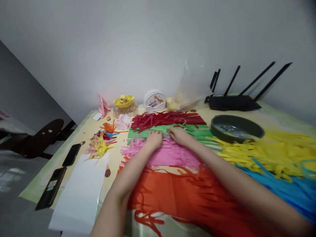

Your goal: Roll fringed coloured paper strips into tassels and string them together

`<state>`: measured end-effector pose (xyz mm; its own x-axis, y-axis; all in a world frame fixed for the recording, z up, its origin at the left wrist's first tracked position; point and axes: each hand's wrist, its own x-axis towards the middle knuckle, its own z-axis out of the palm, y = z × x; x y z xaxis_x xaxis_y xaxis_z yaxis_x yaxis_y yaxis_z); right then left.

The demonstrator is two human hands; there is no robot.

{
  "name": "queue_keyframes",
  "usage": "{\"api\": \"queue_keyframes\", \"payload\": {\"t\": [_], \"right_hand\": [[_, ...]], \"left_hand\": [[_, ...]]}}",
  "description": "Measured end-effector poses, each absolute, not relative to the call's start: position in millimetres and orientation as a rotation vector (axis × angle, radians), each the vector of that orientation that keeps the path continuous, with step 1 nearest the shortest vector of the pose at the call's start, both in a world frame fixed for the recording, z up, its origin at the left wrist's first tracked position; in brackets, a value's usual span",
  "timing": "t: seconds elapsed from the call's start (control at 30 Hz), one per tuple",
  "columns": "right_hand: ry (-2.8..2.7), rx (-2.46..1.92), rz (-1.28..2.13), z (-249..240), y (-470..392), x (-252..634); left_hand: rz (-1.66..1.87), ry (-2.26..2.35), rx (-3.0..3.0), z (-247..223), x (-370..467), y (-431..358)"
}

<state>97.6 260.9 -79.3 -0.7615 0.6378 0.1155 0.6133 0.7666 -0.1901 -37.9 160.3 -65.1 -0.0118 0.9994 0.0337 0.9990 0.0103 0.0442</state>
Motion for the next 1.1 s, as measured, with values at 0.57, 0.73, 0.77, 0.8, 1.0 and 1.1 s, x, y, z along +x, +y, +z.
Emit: {"api": "queue_keyframes", "payload": {"t": [0.57, 0.73, 0.77, 0.8, 1.0, 1.1], "right_hand": [[-2.880, -0.827, 0.161, -58.7, 259.3, 90.2], [-2.942, -0.679, 0.216, -65.6, 267.9, 89.1], [-2.967, -0.665, 0.210, -66.4, 268.6, 91.1], [-2.990, -0.671, 0.196, -67.0, 268.9, 93.5], [-2.996, -1.003, -0.034, -66.4, 265.1, 104.1], [-3.003, -0.989, -0.106, -65.6, 259.1, 102.8]], "left_hand": [[-0.072, 1.988, 2.385, -64.1, -35.3, 154.6], [-0.057, 1.740, 2.470, -67.7, -29.5, 145.2], [-0.035, 1.694, 2.476, -68.6, -28.8, 143.3], [-0.006, 1.659, 2.473, -69.4, -28.7, 141.8], [0.143, 1.828, 2.350, -70.3, -41.0, 149.5], [0.193, 2.003, 2.292, -71.0, -47.8, 164.1]]}}
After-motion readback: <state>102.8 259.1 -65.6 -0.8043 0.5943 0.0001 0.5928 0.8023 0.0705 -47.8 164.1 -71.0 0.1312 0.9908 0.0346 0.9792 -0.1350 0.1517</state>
